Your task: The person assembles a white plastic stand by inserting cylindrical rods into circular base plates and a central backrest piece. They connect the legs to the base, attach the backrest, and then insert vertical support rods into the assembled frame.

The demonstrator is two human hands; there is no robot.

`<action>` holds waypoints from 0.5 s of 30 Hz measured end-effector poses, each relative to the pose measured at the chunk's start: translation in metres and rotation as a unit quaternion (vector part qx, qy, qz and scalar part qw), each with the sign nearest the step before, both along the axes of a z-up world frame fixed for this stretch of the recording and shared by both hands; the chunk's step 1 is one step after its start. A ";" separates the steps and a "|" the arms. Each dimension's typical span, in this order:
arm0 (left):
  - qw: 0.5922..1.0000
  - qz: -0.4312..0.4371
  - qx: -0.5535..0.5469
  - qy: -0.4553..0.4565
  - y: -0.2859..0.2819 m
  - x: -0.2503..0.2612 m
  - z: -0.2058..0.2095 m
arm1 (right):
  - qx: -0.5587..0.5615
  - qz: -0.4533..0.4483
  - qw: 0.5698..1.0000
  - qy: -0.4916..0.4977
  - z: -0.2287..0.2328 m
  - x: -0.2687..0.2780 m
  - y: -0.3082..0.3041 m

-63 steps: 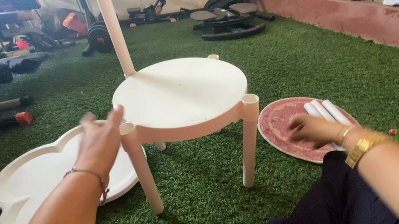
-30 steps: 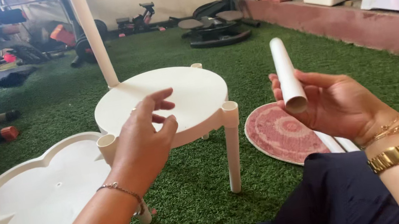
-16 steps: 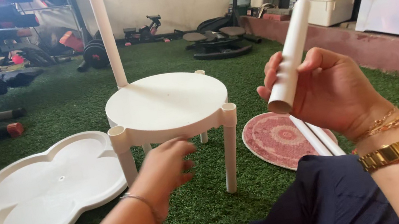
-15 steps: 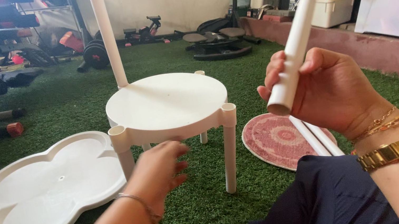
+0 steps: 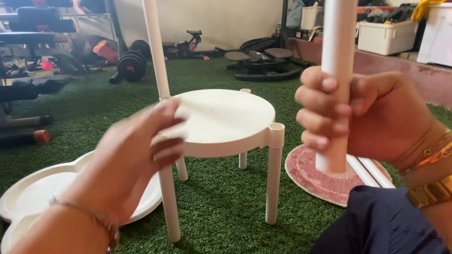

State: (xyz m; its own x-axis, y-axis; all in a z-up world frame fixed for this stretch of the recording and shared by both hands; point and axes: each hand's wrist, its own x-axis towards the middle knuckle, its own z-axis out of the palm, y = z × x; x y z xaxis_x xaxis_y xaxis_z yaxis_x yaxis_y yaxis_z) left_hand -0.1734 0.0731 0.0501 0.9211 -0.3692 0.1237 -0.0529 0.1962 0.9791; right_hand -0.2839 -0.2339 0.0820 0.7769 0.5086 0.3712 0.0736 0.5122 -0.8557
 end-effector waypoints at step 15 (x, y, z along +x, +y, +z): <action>0.917 -0.167 -0.145 -0.331 -0.028 -0.036 0.096 | 0.038 0.211 0.973 0.084 -0.027 -0.006 0.076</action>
